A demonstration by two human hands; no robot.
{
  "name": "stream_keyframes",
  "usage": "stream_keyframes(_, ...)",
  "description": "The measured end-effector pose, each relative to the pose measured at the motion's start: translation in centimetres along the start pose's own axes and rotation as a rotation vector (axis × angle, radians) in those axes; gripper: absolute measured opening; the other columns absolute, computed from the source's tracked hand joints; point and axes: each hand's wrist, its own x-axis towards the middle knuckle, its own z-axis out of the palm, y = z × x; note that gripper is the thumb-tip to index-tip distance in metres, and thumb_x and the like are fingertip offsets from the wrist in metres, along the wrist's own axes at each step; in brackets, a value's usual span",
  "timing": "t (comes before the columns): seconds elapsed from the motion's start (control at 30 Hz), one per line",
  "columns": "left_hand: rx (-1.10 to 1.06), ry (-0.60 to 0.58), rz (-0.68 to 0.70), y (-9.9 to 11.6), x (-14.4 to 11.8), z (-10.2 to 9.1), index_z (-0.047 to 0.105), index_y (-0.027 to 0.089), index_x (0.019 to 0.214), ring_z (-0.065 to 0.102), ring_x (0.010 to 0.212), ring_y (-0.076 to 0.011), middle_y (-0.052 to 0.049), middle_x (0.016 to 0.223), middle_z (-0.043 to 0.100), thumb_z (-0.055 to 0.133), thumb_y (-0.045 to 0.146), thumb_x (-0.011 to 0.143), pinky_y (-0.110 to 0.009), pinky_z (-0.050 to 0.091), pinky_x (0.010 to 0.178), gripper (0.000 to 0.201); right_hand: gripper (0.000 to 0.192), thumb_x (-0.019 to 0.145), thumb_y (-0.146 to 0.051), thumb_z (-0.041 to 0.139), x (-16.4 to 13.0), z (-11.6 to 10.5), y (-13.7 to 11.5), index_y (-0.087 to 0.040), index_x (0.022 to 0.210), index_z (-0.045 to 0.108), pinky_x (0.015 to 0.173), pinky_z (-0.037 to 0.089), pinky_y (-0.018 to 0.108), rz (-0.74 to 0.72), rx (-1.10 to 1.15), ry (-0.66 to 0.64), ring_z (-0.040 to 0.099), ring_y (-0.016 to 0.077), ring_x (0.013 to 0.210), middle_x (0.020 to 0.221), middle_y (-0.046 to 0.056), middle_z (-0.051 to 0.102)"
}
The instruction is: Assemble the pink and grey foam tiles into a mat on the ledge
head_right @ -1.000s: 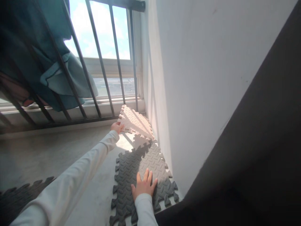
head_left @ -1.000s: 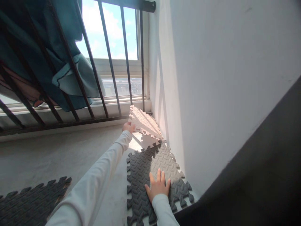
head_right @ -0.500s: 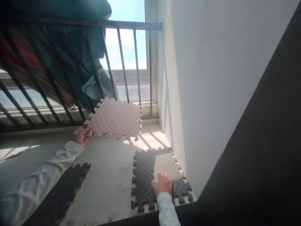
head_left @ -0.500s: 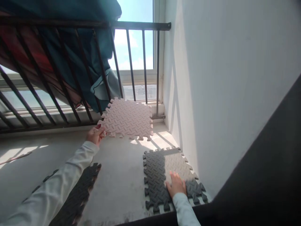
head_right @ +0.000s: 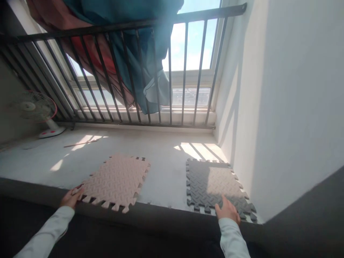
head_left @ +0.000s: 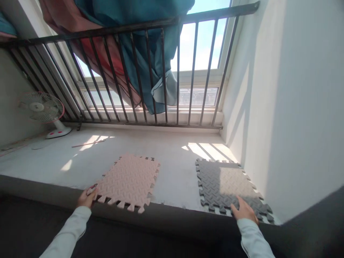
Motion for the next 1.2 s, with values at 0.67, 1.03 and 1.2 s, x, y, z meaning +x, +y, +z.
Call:
stream_keyframes(0.67, 0.324, 0.158, 0.181, 0.6, 1.3, -0.1, 0.046, 0.021, 0.058, 0.059, 0.078, -0.0255, -0.001, 0.058, 0.053, 0.062, 0.021, 0.049, -0.039, 0.048, 0.075, 0.019, 0.052, 0.072, -0.035, 0.042, -0.7, -0.6, 2.0, -0.018, 0.121, 0.045, 0.082, 0.044, 0.034, 0.105, 0.058, -0.154, 0.052, 0.0238, 0.104, 0.121, 0.009, 0.051)
stream_keyframes(1.03, 0.77, 0.198, 0.438, 0.8, 0.5, 0.7, 0.056, 0.008, 0.095, 0.046, 0.105, -0.0321, -0.022, 0.111, 0.051, 0.054, 0.027, 0.062, -0.044, 0.038, 0.087, 0.039, 0.053, 0.073, -0.036, 0.037, -0.9, -0.2, 2.1, -0.016, 0.122, 0.043, 0.082, 0.044, 0.039, 0.119, 0.1, -0.158, 0.05, 0.0265, 0.105, 0.122, 0.013, 0.048)
stream_keyframes(1.2, 0.967, -0.748, 1.168, 0.8, -6.3, 5.8, 0.059, 0.025, 0.098, 0.049, 0.104, -0.0198, -0.007, 0.106, 0.058, 0.045, 0.03, 0.073, -0.034, 0.036, 0.094, 0.029, 0.05, 0.074, -0.034, 0.031, -1.9, -0.1, 1.1, -0.017, 0.119, 0.045, 0.085, 0.041, 0.044, 0.134, 0.099, -0.022, 0.049, 0.0282, 0.103, 0.122, 0.013, 0.047)
